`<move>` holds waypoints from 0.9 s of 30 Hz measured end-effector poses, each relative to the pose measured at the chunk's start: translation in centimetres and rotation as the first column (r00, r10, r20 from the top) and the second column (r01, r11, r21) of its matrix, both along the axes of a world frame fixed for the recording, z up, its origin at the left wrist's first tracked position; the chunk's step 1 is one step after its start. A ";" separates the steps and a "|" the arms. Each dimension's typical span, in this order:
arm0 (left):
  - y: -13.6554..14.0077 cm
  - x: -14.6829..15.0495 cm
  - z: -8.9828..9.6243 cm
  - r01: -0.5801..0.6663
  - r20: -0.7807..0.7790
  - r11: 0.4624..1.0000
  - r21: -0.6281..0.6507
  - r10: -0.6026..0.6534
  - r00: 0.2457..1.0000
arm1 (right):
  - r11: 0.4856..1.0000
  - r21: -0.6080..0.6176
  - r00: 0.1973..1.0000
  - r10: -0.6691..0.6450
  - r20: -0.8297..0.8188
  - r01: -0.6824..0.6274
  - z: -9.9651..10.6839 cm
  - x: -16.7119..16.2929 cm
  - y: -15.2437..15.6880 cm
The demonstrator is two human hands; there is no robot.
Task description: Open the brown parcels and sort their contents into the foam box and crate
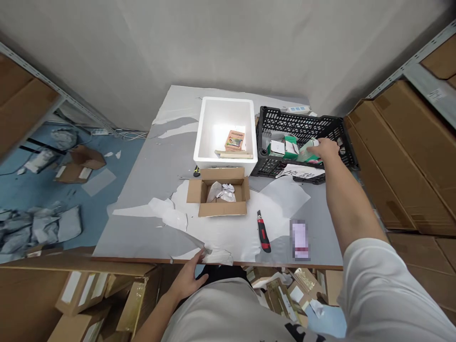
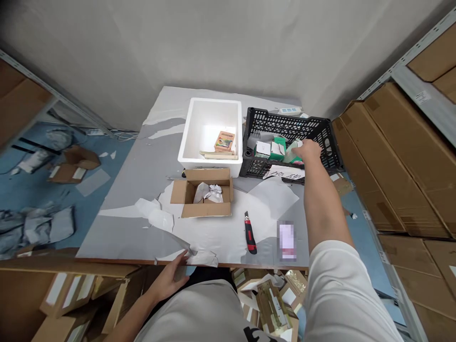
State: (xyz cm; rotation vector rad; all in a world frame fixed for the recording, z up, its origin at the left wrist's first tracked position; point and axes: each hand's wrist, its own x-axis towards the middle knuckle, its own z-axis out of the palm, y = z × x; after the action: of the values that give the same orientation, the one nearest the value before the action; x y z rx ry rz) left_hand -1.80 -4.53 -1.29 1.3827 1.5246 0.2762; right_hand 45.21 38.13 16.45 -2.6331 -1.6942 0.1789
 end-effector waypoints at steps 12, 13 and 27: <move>-0.1 0.3 -0.8 0.015 -0.015 1.000 -0.003 -0.015 1.000 | 0.998 0.059 0.994 -0.036 0.105 0.030 0.0 3.0 1.0; -0.1 0.2 -0.9 0.010 -0.021 1.000 -0.001 -0.011 1.000 | 0.997 0.065 0.993 -0.048 0.104 0.042 -0.4 3.5 0.6; -0.3 0.1 -1.0 -0.023 -0.009 1.000 0.003 0.023 1.000 | 0.984 0.049 0.983 -0.167 -0.072 0.171 -6.1 3.2 0.7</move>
State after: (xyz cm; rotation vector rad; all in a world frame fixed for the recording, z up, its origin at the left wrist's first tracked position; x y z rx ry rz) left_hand -1.70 -4.80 -2.28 1.3716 1.5485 0.2873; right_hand 48.40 38.79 10.37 -2.6806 -1.4257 0.2130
